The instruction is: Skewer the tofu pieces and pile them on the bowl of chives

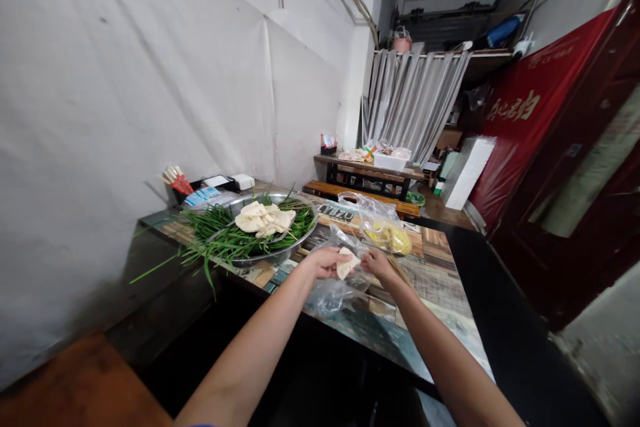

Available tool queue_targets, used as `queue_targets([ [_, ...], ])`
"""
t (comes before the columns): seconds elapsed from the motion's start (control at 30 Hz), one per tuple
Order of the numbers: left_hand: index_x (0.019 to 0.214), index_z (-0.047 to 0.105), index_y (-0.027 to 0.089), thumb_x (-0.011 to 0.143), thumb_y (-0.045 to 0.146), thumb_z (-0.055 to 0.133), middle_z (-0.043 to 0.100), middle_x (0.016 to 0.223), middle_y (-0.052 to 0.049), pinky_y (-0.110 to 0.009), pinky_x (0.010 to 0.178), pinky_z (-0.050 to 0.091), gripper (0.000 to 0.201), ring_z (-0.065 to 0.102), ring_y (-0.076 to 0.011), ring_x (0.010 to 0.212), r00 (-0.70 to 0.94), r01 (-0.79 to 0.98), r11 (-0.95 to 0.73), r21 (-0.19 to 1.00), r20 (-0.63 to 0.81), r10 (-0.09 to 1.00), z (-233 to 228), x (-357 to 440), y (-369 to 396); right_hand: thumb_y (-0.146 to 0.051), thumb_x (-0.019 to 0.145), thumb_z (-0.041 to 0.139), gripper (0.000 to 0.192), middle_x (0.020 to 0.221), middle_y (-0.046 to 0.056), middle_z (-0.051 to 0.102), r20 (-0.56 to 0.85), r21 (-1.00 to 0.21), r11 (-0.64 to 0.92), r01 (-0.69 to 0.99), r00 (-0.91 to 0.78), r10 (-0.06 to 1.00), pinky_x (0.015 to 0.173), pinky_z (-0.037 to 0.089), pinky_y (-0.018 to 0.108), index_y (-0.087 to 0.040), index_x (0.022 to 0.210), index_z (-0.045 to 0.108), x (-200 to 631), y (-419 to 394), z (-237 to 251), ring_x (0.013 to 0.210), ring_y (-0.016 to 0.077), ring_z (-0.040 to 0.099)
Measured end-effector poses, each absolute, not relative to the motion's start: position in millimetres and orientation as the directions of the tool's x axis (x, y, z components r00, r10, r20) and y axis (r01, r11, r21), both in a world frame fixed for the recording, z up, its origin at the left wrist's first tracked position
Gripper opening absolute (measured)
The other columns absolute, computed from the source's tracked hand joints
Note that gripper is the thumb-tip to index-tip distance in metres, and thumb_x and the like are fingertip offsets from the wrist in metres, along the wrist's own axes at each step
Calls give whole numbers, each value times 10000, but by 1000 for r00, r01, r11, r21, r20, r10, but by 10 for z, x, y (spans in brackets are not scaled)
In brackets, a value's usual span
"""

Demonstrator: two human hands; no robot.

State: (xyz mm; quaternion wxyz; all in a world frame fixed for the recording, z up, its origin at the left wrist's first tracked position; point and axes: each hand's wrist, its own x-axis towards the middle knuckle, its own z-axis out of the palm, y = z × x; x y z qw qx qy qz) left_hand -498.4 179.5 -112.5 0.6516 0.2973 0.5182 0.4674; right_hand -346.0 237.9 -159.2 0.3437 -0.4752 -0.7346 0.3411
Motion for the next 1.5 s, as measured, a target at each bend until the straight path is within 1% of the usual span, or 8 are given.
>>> queue_targets([
  [0.13, 778, 629, 127, 695, 178, 654, 669, 732, -80, -237, 618, 510, 100, 636, -140, 662, 44, -516, 289, 807, -312, 949, -1072, -4937, 1416, -326, 894, 462, 244, 703, -15, 614, 296, -836, 378, 399, -252, 921, 533, 490, 245, -120, 872, 590, -3390, 2244, -1365, 554, 91, 581],
  [0.23, 782, 612, 144, 701, 111, 633, 663, 744, -53, -225, 641, 510, 90, 635, -129, 696, -24, -650, 188, 737, -267, 964, -1109, -4846, 1394, -395, 897, 384, 338, 570, -17, 598, 417, -800, 450, 397, -173, 892, 521, 463, 254, -139, 896, 605, -3188, 1928, -1179, 493, 123, 565],
  [0.4, 832, 590, 169, 638, 23, 651, 654, 726, -15, -207, 555, 484, 250, 618, -111, 612, -154, -767, 58, 639, -272, 950, -1128, -4826, 1566, -398, 838, 460, 288, 894, 70, 706, 500, -712, 522, 469, -183, 846, 691, 480, 299, -200, 940, 642, -2692, 1159, -1158, 795, 228, 652],
  [0.53, 820, 574, 166, 599, 7, 673, 655, 712, -13, -225, 583, 486, 290, 623, -122, 629, -218, -759, 0, 651, -254, 942, -1144, -4809, 1614, -370, 868, 423, 294, 907, 68, 724, 458, -583, 520, 624, -276, 845, 703, 506, 291, -217, 983, 646, -2449, 750, -1317, 779, 228, 681],
  [0.73, 731, 543, 153, 579, 26, 686, 642, 659, 12, -241, 617, 483, 245, 606, -105, 616, -332, -711, -131, 691, -166, 929, -1125, -4767, 1613, -368, 889, 373, 340, 907, 69, 729, 396, -467, 441, 766, -265, 879, 695, 522, 330, -215, 1004, 653, -2415, 667, -1328, 742, 250, 692],
  [1.03, 786, 576, 137, 448, 200, 795, 648, 714, 1, -221, 549, 433, 408, 592, -111, 597, -427, -603, -239, 761, -55, 903, -1056, -4747, 1566, -346, 891, 377, 327, 905, 57, 731, 371, -424, 426, 799, -276, 887, 713, 518, 320, -222, 1000, 659, -2433, 722, -1332, 740, 241, 694],
  [1.3, 820, 582, 129, 499, 267, 775, 638, 731, -10, -197, 536, 412, 399, 566, -89, 586, -489, -469, -299, 831, 37, 871, -1181, -4737, 1644, -307, 892, 369, 324, 913, 57, 730, 375, -349, 426, 835, -292, 880, 677, 531, 329, -225, 1002, 663, -2431, 704, -1299, 758, 251, 693],
  [1.5, 793, 593, 125, 481, 258, 781, 640, 715, -8, -195, 525, 409, 389, 574, -97, 592, -512, -499, -313, 808, 17, 859, -1176, -4736, 1656, -304, 882, 375, 325, 856, 60, 739, 438, -338, 460, 821, -296, 849, 623, 545, 314, -217, 963, 678, -2430, 673, -1309, 699, 240, 699],
])
